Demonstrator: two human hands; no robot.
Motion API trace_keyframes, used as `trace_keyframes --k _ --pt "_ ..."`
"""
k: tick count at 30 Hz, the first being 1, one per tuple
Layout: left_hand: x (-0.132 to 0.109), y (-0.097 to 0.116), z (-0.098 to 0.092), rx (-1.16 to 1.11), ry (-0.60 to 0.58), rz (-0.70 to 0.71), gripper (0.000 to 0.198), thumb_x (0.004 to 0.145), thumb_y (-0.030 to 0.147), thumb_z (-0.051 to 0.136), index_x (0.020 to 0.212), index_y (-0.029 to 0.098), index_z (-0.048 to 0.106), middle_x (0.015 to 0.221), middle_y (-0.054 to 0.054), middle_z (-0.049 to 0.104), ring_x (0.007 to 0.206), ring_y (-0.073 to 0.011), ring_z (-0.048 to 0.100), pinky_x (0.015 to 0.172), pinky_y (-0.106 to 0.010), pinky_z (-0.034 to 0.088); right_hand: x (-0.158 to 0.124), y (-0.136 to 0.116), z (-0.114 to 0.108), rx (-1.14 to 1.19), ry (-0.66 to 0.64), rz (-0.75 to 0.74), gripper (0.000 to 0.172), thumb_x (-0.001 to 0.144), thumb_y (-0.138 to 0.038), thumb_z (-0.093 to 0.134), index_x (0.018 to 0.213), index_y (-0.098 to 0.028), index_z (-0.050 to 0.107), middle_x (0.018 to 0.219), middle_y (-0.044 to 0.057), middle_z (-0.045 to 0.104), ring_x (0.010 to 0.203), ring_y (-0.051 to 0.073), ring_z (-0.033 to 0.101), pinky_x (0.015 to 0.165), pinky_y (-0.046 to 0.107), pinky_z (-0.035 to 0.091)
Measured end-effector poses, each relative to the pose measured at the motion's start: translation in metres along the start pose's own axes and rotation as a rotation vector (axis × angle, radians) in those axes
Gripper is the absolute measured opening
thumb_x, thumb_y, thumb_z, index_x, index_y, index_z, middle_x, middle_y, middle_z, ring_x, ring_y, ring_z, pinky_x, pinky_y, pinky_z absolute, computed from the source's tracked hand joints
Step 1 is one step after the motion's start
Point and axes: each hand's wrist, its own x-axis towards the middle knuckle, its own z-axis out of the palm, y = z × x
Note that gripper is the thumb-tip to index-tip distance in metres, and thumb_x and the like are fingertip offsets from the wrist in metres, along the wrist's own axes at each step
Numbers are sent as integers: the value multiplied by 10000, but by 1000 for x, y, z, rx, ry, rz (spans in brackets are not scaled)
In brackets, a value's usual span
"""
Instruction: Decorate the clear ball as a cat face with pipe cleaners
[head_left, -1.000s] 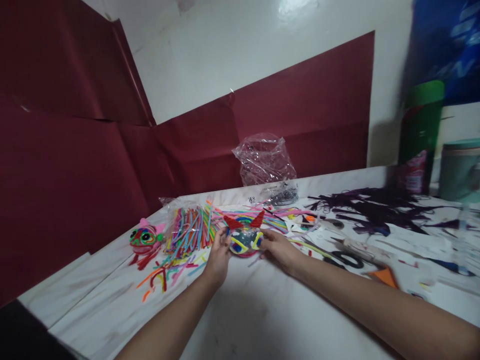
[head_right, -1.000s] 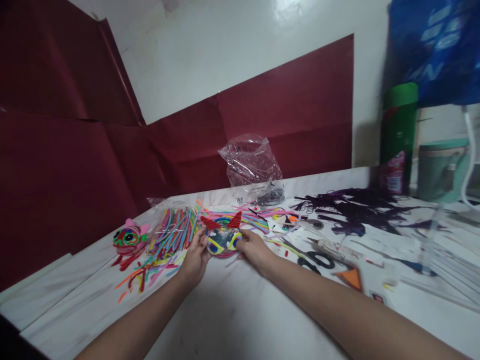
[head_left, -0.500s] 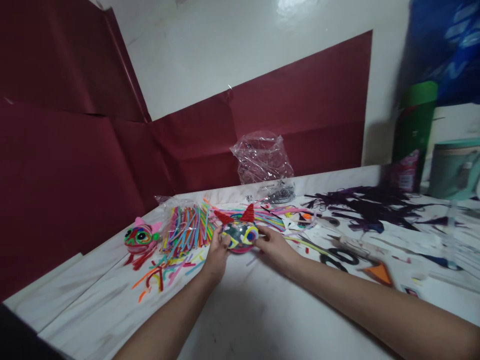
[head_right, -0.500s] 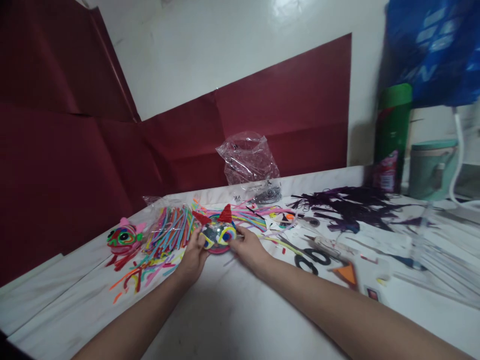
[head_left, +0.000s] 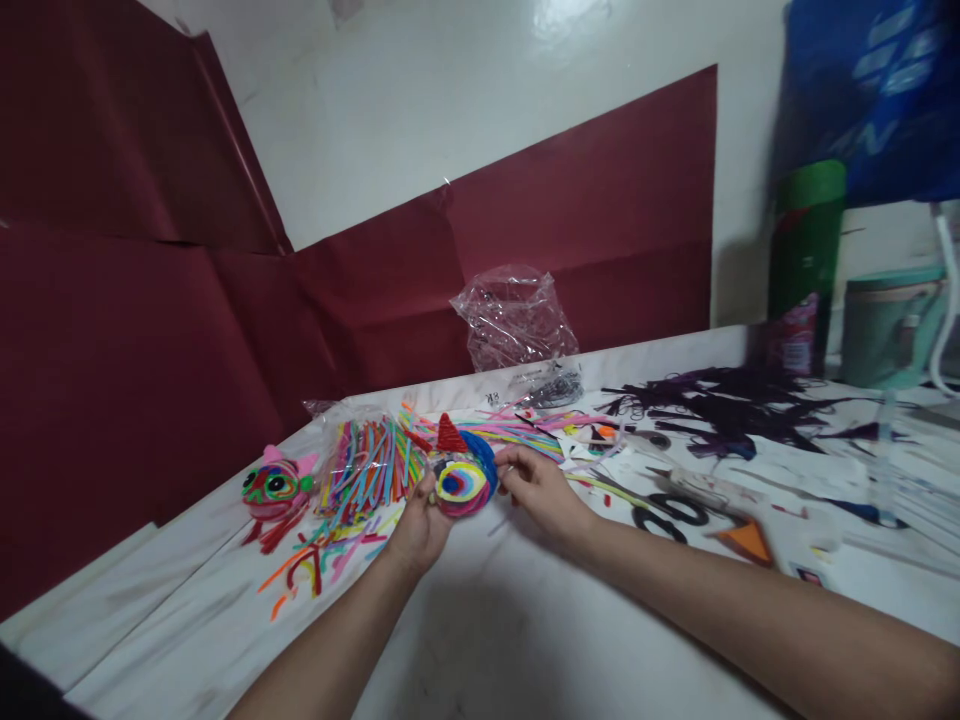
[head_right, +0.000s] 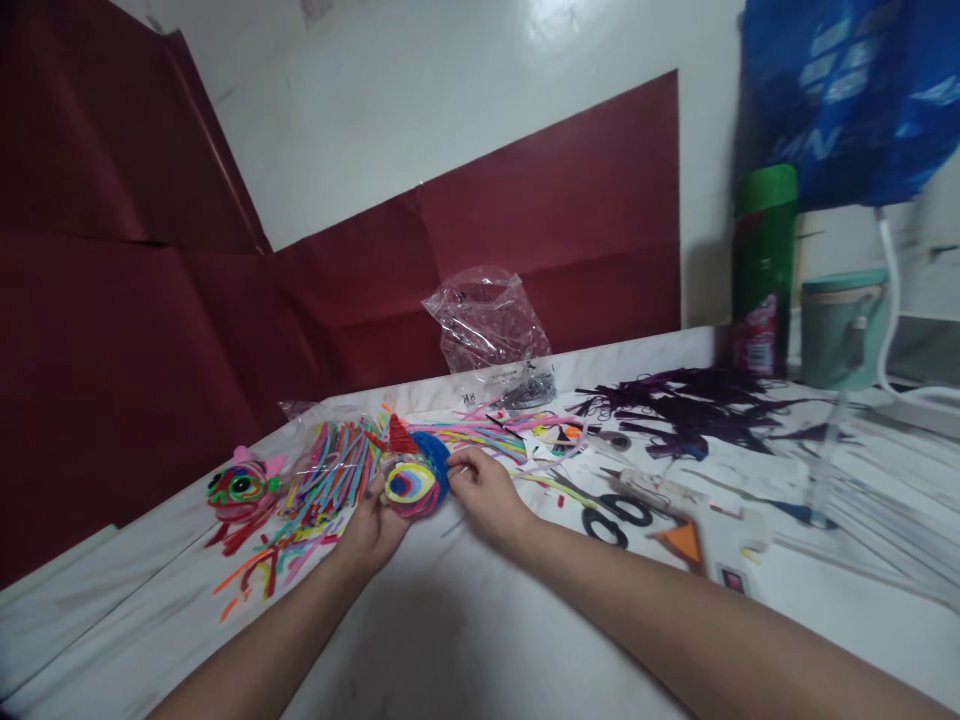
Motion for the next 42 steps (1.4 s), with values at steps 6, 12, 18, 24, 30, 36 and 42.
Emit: trace_keyframes --k 6,12,18,24,30,36,42 --pt "0 -2 -5 1 1 -19 399 715 343 704 1075 192 623 964 -49 726 1053 -253 623 1046 -483 369 2 -3 -1 16 -17 -24 158 723 -348 569 742 -191 555 624 -33 519 557 121 479 502 232 384" --pt "0 -2 -5 13 -49 -23 543 715 361 699 1214 203 554 1064 -74 704 1111 -278 591 1051 -494 354 1 -8 -1 31 -23 -5 250 738 -435 581 683 -203 507 565 -51 469 510 111 435 485 232 363" --pt "1 -4 -6 71 -97 -32 610 668 302 727 1230 174 530 1136 -103 668 1139 -291 566 1033 -482 372 2 -7 -2 29 -6 14 265 741 -442 579 662 -208 481 542 -58 462 490 109 436 477 236 373" --pt "-2 -6 -3 385 141 168 683 601 241 777 1223 240 496 1122 -66 648 1103 -255 574 1003 -401 390 -2 -4 1 122 -46 128 289 692 -364 642 905 -183 568 790 13 618 673 159 573 492 242 441" --pt "-16 -5 13 781 203 356 809 536 255 805 1257 195 444 1267 -106 537 1176 -282 511 1000 -373 386 -7 2 4 278 -147 249 477 627 -380 752 1017 -175 570 908 45 672 730 160 618 555 235 449" --pt "-20 -8 19 917 210 395 815 576 231 766 1291 185 377 1334 -136 455 1241 -281 449 1038 -398 347 -4 7 -2 387 -147 233 391 628 -342 779 954 -208 611 987 40 666 829 174 608 584 242 467" --pt "-21 -9 18 1009 232 490 813 540 206 799 1262 196 426 1310 -122 470 1245 -285 431 1060 -409 309 -4 3 -2 481 -159 244 330 583 -275 784 870 -196 642 931 27 675 778 164 605 615 261 477"
